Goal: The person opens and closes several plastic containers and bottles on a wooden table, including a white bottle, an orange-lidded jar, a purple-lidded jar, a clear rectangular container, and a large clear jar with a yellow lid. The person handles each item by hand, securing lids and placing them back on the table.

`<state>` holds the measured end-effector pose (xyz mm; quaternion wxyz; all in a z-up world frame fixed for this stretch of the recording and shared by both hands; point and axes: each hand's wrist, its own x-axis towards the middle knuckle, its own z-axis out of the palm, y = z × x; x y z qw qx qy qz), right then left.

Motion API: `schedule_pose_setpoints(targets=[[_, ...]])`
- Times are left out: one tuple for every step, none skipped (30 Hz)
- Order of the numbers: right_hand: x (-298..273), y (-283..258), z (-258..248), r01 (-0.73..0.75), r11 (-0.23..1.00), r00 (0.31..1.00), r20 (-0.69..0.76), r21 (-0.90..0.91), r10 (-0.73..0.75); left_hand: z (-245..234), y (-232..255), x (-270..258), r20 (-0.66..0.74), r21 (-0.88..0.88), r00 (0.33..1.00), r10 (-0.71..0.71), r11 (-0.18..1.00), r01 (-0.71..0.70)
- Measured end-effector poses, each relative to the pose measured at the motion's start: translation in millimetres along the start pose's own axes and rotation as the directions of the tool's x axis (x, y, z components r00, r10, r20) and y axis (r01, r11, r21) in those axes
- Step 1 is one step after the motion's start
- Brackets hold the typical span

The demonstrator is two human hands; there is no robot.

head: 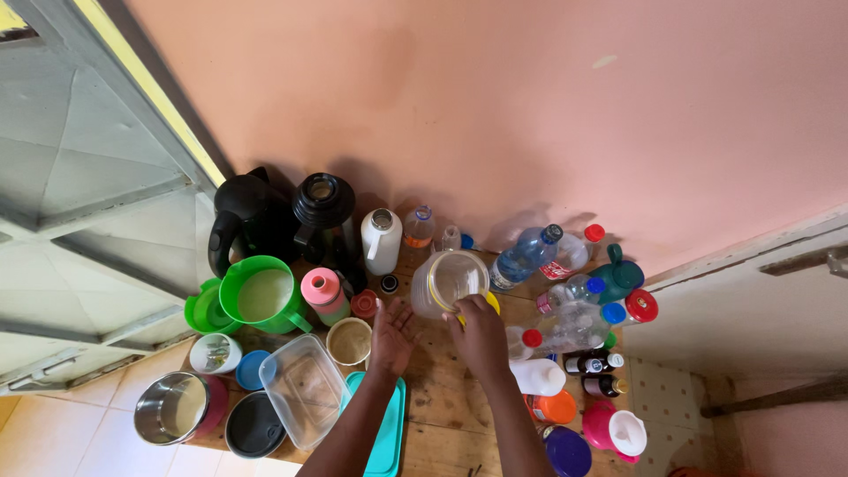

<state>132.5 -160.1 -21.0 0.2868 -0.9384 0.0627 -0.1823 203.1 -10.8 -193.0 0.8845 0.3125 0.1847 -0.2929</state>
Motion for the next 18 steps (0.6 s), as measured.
schedule_pose_setpoints(targets=[[-2.2, -8.9, -11.6, -0.010, 1.000, 1.000, 0.008, 0.024, 0.009, 3.9, 2.2, -3.6, 0.005, -0.005, 1.000, -0.007, 1.000, 0.007], [-4.9, -18.1, -23.1, -0.019, 0.999, 1.000, 0.015, 0.048, 0.019, 7.7, 4.6, -7.6, 0.010, -0.009, 1.000, -0.014, 1.000, 0.014], [-6.3, -27.0, -34.0, -0.028, 0.997, 0.999, 0.022, 0.072, 0.027, 11.9, 8.6, -10.3, 0.007, -0.001, 0.999, -0.042, 0.999, 0.042], [-7.9, -35.7, -43.9, -0.061, 0.995, 0.997, 0.047, 0.085, 0.057, 15.8, 13.8, -12.2, 0.004, 0.008, 0.998, -0.070, 0.998, 0.070], [-10.9, -44.2, -53.1, -0.094, 0.991, 0.993, 0.074, 0.097, 0.087, 19.4, 18.0, -14.6, 0.001, 0.017, 0.995, -0.099, 0.995, 0.099], [-13.2, -51.7, -61.1, -0.128, 0.986, 0.988, 0.101, 0.108, 0.118, 22.5, 21.8, -16.8, 0.093, 0.004, 0.990, -0.110, 0.994, 0.110], [-15.6, -58.5, -67.6, -0.137, 0.983, 0.986, 0.113, 0.120, 0.124, 23.7, 25.1, -20.2, 0.182, -0.007, 0.976, -0.119, 0.992, 0.122], [-17.5, -64.1, -73.2, -0.146, 0.980, 0.984, 0.125, 0.132, 0.130, 25.3, 26.4, -23.5, 0.269, -0.017, 0.955, -0.126, 0.991, 0.136], [-18.5, -68.8, -77.2, -0.157, 0.977, 0.981, 0.134, 0.144, 0.138, 27.1, 27.1, -26.3, 0.297, -0.018, 0.944, -0.146, 0.987, 0.158], [-19.9, -72.7, -80.4, -0.126, 0.984, 0.986, 0.130, 0.124, 0.109, 28.7, 27.4, -29.1, 0.325, -0.017, 0.931, -0.164, 0.984, 0.180], [-21.6, -75.5, -83.4, -0.093, 0.991, 0.989, 0.124, 0.101, 0.080, 31.2, 27.3, -30.5, 0.355, -0.017, 0.917, -0.183, 0.979, 0.202], [-23.0, -77.4, -85.8, -0.061, 0.995, 0.991, 0.120, 0.078, 0.051, 32.9, 27.1, -32.5, 0.387, -0.057, 0.900, -0.203, 0.968, 0.243], [-24.0, -78.8, -87.1, -0.057, 0.995, 0.991, 0.125, 0.077, 0.047, 33.9, 26.4, -35.5, 0.419, -0.096, 0.881, -0.221, 0.954, 0.285], [-25.2, -80.1, -87.5, -0.054, 0.996, 0.990, 0.131, 0.075, 0.044, 35.2, 25.8, -38.0, 0.451, -0.134, 0.861, -0.237, 0.935, 0.328], [-26.0, -80.8, -88.0, -0.049, 0.996, 0.990, 0.137, 0.074, 0.038, 37.2, 25.1, -39.9, 0.462, -0.118, 0.858, -0.225, 0.943, 0.312], [-26.4, -81.2, -88.3, -0.038, 0.996, 0.989, 0.145, 0.077, 0.027, 39.1, 24.2, -42.1, 0.474, -0.103, 0.854, -0.214, 0.950, 0.295], [-26.6, -82.0, -88.0, -0.028, 0.996, 0.988, 0.152, 0.082, 0.016, 40.9, 24.1, -44.4, 0.485, -0.087, 0.850, -0.203, 0.957, 0.278], [-26.6, -82.9, -87.6, -0.019, 0.996, 0.987, 0.159, 0.086, 0.005, 42.8, 23.4, -46.9, 0.477, -0.094, 0.858, -0.193, 0.959, 0.268]])
